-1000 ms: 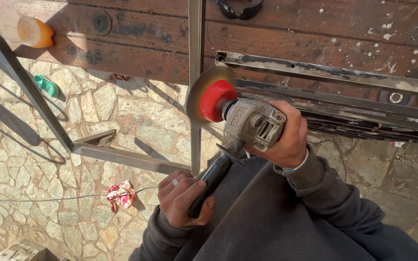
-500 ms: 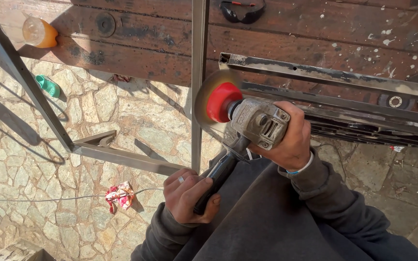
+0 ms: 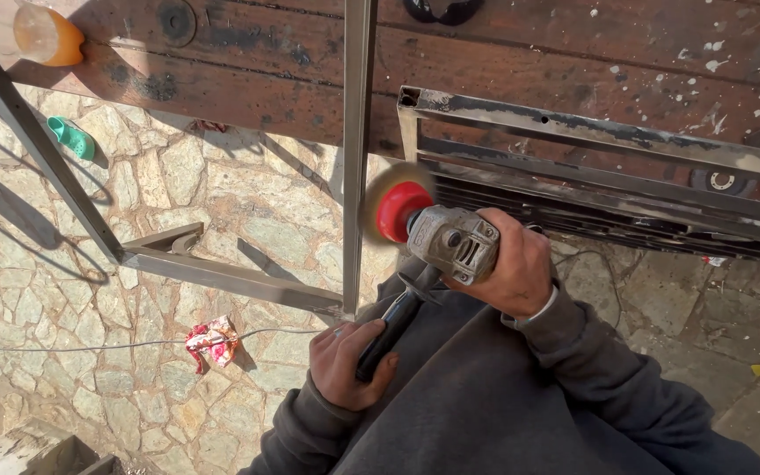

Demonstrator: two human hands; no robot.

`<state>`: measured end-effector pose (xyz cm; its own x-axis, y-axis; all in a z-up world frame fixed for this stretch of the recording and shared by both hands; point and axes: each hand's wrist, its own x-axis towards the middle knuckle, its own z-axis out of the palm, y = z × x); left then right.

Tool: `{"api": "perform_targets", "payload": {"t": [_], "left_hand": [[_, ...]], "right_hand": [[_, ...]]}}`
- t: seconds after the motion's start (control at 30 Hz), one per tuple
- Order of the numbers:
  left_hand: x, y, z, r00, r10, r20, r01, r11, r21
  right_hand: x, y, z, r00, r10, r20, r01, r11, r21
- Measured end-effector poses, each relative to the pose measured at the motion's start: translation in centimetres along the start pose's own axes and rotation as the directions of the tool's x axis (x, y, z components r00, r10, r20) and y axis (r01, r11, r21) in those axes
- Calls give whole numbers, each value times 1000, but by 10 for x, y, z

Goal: Cleaning and polishing a metal frame using an angle grinder equipped with a wire brush attachment.

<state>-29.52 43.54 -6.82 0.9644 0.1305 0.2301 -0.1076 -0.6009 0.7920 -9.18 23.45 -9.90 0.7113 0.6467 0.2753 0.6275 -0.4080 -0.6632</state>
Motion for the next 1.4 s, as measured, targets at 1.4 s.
{"api": "perform_targets", "payload": {"t": [1.4], "left_hand": [[57,23,22,928,-335,163,333,942,36]], "right_hand": [[-61,51,50,931,364,-26,-342,896,284]]}}
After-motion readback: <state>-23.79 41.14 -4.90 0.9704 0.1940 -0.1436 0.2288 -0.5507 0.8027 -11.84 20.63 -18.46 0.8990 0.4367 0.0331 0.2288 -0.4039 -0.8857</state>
